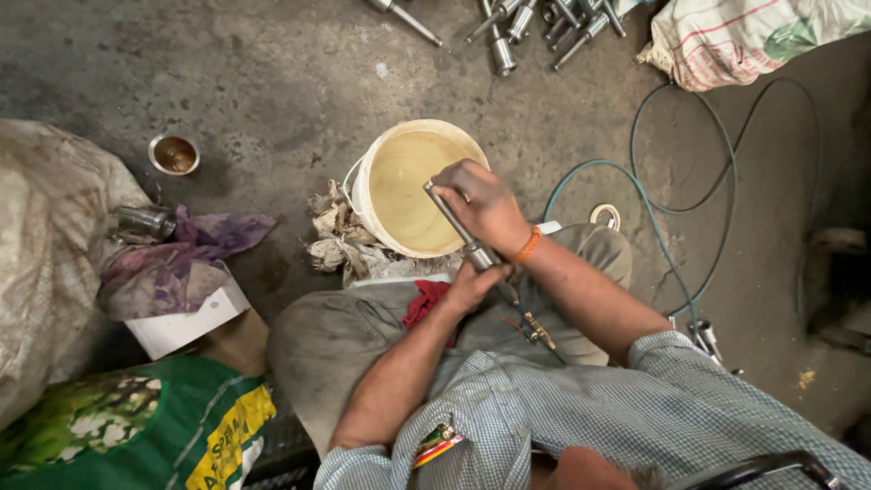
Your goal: The person repeatedly picks up cylindrical metal parts, wipes them with a red cloth, and dips them into a bucket of liquid. The person then places the cleaned parts into a grey plastic crate. The process is repeated for multiple parts.
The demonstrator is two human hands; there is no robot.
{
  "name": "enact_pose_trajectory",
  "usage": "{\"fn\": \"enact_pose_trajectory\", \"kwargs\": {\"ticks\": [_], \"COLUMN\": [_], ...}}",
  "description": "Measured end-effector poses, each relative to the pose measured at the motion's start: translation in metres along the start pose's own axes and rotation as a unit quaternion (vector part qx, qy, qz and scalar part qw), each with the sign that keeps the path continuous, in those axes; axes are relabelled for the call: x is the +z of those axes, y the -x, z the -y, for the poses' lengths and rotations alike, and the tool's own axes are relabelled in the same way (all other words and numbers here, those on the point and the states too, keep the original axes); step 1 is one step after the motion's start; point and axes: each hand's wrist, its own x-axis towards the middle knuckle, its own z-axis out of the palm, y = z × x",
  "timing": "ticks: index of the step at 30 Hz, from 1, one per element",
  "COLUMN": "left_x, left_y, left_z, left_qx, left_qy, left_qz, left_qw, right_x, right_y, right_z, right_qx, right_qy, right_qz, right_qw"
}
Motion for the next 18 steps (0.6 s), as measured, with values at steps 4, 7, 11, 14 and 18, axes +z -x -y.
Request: {"fn": "enact_pose_trajectory", "kwargs": {"ticks": [4,7,11,14,18], "left_x": [-0.003,-0.004,-0.004,-0.002,0.002], "left_y": [-0.003,-0.004,-0.003,0.0,0.001], "left_z": [-0.001,-0.005,-0.01,-0.012,-0.018], "left_qx": [0.012,0.028,0.031,0.03,0.013], "left_qy": [-0.073,-0.114,-0.116,-0.107,-0.109], "left_qz": [-0.011,-0.023,-0.021,-0.025,-0.016], "left_qw": [0.997,0.993,0.993,0.994,0.994], "right_x": [-0.006,-0.01,-0.015,-0.029,-0.075], "right_y": [-0.005,-0.006,-0.006,-0.006,0.011], "right_z": [0.01,0.016,0.016,0.0,-0.041], "right_qx": [-0.077,-0.077,-0.084,-0.067,0.083], "right_qy": [0.059,0.104,0.115,0.105,-0.037], "right_qz": [0.036,0.072,0.107,0.159,0.055], "right_qw": [0.995,0.989,0.984,0.979,0.994]}}
